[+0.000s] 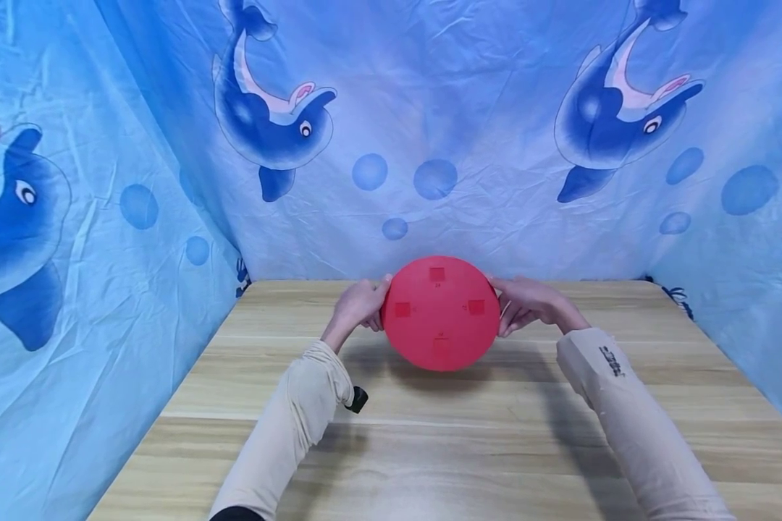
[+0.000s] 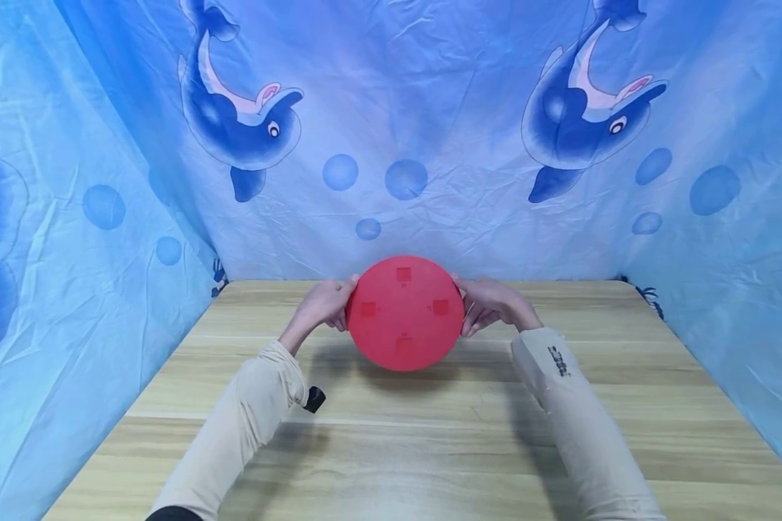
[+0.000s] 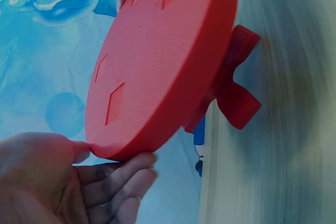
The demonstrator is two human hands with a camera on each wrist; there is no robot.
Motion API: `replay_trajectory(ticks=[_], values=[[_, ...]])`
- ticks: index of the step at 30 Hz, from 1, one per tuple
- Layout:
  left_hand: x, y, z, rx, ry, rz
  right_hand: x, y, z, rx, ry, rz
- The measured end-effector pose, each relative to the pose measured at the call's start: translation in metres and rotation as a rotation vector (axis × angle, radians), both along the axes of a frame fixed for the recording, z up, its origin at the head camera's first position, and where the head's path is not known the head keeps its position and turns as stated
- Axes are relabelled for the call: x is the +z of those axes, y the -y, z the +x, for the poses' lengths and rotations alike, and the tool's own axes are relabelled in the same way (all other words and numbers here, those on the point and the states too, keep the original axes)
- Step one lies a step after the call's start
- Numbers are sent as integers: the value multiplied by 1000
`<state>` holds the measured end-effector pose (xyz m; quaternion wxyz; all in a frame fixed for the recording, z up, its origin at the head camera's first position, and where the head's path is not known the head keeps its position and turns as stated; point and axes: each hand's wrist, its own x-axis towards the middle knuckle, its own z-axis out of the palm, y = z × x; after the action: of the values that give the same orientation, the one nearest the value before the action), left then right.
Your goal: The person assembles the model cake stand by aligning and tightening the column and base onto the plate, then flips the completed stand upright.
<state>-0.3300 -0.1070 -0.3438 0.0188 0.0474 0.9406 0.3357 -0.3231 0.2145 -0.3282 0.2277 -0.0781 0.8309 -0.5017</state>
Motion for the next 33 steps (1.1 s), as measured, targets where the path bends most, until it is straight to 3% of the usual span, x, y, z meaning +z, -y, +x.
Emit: replay_trajectory(ticks=[9, 17, 24, 33], values=[[-12, -7, -4, 67, -131, -23, -11, -1, -4, -25, -13, -25], [-24, -10, -7, 130, -94, 63, -23, -1, -10, -89, -34, -7], [-33, -9, -13, 114, -108, 104, -33, -1, -14, -116, -25, -2], [-31, -11, -13, 111, -106, 132, -34, -4, -14, -107, -31, -18]])
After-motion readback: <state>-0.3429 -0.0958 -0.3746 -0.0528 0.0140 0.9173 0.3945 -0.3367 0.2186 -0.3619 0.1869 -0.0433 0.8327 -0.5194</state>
